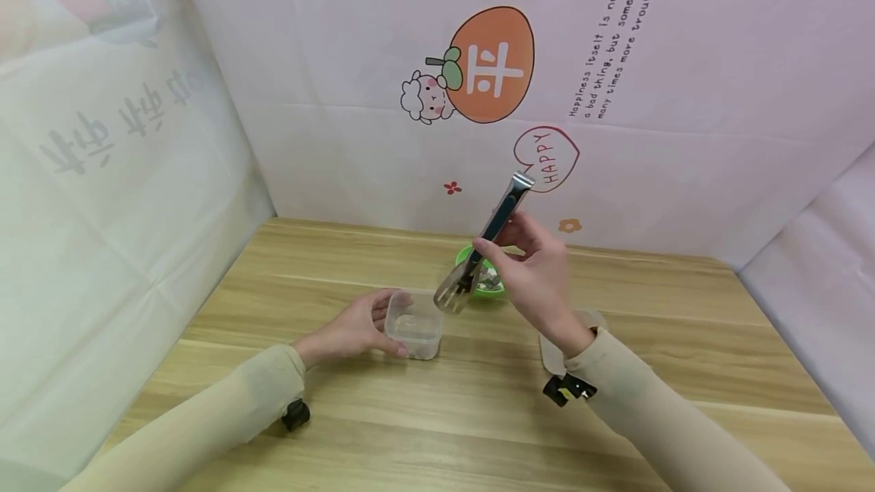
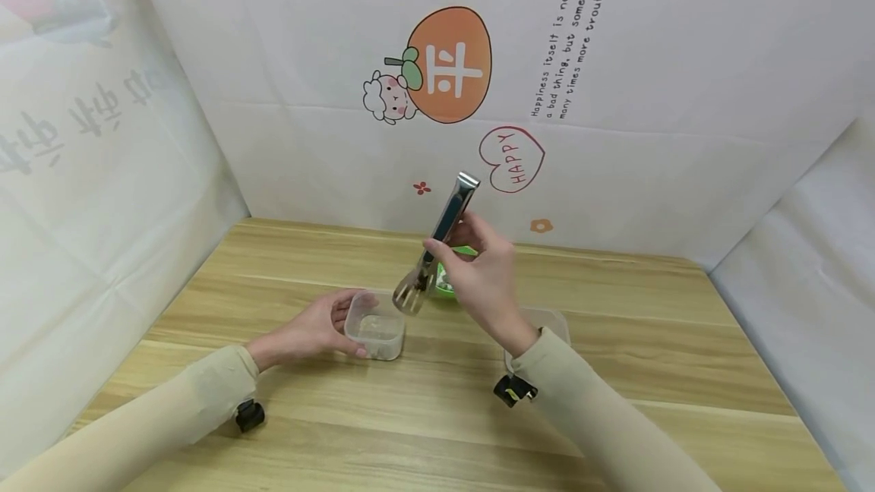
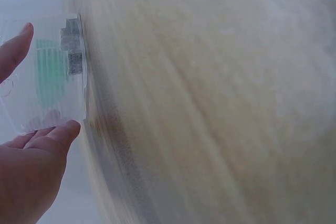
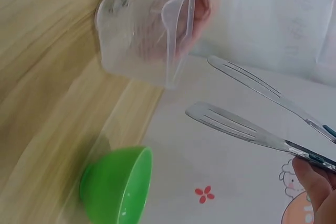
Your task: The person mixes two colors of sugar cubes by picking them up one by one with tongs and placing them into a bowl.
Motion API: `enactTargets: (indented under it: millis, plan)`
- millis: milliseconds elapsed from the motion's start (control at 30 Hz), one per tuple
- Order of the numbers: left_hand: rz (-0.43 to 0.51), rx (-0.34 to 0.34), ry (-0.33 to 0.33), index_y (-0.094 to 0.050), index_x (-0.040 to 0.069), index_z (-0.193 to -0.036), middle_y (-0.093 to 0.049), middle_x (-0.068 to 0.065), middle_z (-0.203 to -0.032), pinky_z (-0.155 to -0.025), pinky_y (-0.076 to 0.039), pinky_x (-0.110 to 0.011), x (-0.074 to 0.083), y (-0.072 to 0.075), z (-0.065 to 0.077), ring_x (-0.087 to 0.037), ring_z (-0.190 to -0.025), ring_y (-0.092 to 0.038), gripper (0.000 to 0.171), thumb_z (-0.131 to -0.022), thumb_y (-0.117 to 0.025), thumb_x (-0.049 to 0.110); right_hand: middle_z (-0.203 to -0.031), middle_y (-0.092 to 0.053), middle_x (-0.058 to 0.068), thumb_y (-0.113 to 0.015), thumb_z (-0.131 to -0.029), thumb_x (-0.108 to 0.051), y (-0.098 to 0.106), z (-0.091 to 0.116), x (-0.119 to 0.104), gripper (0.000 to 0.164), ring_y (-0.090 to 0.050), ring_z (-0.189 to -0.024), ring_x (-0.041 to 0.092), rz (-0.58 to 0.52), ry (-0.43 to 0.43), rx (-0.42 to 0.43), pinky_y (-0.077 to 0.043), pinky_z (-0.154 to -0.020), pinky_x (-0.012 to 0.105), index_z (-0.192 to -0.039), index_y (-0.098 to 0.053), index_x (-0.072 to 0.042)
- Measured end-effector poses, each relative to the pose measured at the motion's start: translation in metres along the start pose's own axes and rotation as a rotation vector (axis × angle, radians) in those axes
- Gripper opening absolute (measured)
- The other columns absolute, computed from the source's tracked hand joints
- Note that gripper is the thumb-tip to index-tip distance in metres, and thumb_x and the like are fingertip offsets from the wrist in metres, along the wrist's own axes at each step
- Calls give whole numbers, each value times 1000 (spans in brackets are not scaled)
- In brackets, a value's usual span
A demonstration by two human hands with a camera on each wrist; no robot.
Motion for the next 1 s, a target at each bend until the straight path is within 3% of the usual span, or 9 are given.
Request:
enactTargets:
  millis: [467,700,1000]
  plan:
    - [-9,-4,3,-36,-1,-159,-48,-19,-156,-119,-42,-45,-1,0,-2,-38,-145,-46,100,-78,-94,6,-94,-72,6,-79,-93,1,-48,16,-2,26,-70,-81,20,-68,-12,-107,-65,-62,32,-117,-67,-1]
    - [-21,0,3,-39,0,-158,-50,-17,-156,-118,-43,-46,-3,0,-3,-35,-144,-48,99,-78,-96,10,-88,-72,7,-80,-93,0,-65,29,9,21,-68,-76,22,-74,-41,-182,-55,-53,19,-111,-69,-2]
    - [-32,3,15,-38,1,-159,-50,-15,-156,-119,-41,-48,-4,1,-3,-34,-145,-47,100,-79,-95,14,-90,-73,3,-80,-93,-3,-77,26,20,23,-70,-79,18,-10,-110,-267,-64,-64,31,-113,-69,-6]
Point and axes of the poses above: each hand's wrist, its own z-axis away from the middle knuckle, its own y-axis out of the back of the hand, x = y × z, the point moved 4 cm from there along -z, towards the middle knuckle
